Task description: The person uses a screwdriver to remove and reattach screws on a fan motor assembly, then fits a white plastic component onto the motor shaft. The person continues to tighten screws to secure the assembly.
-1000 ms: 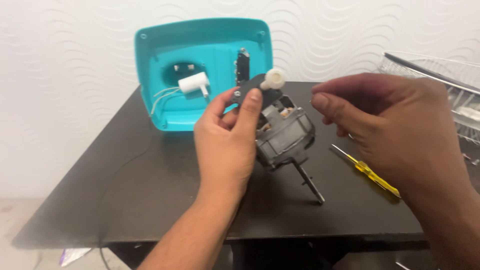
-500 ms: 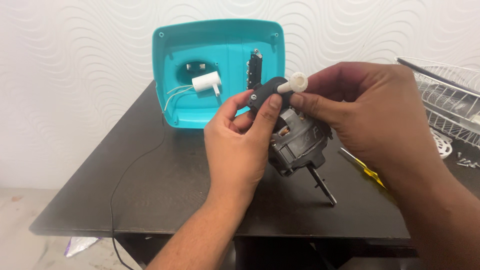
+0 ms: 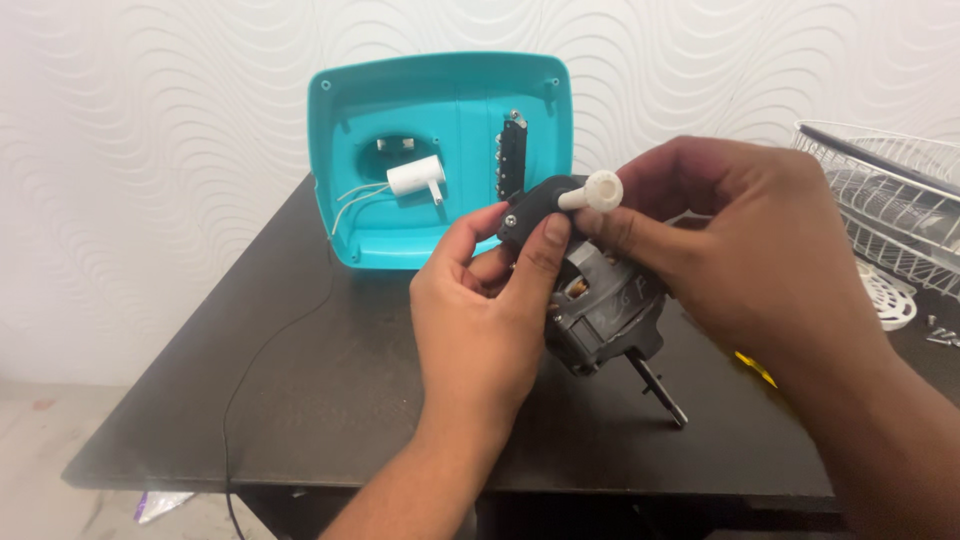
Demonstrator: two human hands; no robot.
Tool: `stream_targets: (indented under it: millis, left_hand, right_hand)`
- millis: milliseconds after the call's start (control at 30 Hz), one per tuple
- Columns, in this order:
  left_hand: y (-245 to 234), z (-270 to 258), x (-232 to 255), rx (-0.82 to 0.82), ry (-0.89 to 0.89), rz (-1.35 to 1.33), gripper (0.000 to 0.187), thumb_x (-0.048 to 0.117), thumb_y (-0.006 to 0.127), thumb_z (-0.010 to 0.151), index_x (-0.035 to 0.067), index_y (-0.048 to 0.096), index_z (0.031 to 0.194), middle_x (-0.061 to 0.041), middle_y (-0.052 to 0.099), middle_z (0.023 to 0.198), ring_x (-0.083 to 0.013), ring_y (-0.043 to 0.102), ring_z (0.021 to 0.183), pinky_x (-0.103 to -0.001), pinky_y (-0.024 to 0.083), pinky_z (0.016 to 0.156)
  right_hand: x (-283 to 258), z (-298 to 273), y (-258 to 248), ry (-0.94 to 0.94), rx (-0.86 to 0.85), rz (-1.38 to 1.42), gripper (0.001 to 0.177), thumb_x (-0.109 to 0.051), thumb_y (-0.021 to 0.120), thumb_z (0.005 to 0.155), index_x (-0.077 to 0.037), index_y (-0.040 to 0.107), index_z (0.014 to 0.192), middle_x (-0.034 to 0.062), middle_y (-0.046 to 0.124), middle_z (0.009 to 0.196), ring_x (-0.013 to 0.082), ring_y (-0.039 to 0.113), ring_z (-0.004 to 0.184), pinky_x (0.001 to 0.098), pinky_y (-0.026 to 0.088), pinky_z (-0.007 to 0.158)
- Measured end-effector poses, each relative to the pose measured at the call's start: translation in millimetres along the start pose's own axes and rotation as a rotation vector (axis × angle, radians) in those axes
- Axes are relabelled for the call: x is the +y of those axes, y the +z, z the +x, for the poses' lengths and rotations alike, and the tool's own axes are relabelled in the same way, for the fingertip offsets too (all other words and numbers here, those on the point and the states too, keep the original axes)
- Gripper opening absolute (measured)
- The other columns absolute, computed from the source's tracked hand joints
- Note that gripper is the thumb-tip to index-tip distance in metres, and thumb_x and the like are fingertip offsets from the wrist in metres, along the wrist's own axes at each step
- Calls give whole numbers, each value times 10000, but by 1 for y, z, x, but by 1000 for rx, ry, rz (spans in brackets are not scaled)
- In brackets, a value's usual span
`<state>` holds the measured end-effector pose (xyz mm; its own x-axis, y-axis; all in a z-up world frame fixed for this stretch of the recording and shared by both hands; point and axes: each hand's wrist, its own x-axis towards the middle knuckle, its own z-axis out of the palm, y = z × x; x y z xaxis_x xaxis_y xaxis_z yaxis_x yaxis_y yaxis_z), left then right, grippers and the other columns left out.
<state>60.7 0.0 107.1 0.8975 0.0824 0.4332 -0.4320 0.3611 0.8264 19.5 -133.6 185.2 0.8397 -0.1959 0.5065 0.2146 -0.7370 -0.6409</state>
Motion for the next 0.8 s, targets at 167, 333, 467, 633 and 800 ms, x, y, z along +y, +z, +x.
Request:
stream_targets:
  millis: [167, 333, 467, 633, 800]
  left_hand:
    - [-2, -3, 0, 34, -46, 30, 523, 279, 784, 858, -34, 645, 1253, -111, 822, 849, -42, 676, 707, -196, 511, 602]
    - [-1, -5, 1, 28, -37, -12, 497, 275, 782, 859, -39, 658, 1224, -105, 817, 851, -40, 673, 702, -190, 502, 591]
    - [-2, -6, 1, 26, -6, 32, 488, 271, 787, 868, -43, 652, 1217, -98, 819, 854, -29, 674, 715, -179, 511, 607]
    - [-2, -7, 3, 10, -51, -6, 515, 274, 777, 860, -41, 639, 1243, -97, 815, 833, -34, 679, 689, -189, 510, 586]
    - [-5, -7, 5, -14, -91, -3, 485, 250, 768, 875, -31, 664, 1255, -81, 807, 839, -36, 659, 706, -195, 498, 604]
  right_hand:
    - [8, -5, 3, -114, 16, 0, 202, -163, 782, 854, -114, 812, 1048, 16, 805, 816, 79, 745, 695, 239, 571, 589]
    - [8, -5, 3, -91, 71, -139, 158, -206, 809, 815, -108, 806, 939, 17, 781, 733, 94, 727, 616, 254, 540, 538]
    - [10, -6, 2, -190, 68, -93, 200, -238, 817, 824, -103, 791, 970, -5, 782, 792, 80, 719, 628, 236, 535, 540]
    - [26, -9, 3, -120, 107, -207, 256, -317, 826, 878, -66, 787, 907, 51, 740, 764, 100, 714, 614, 289, 533, 543]
    - [62, -21, -16, 137, 163, -442, 315, -367, 701, 971, -100, 803, 1102, 95, 759, 755, 201, 705, 584, 340, 546, 563]
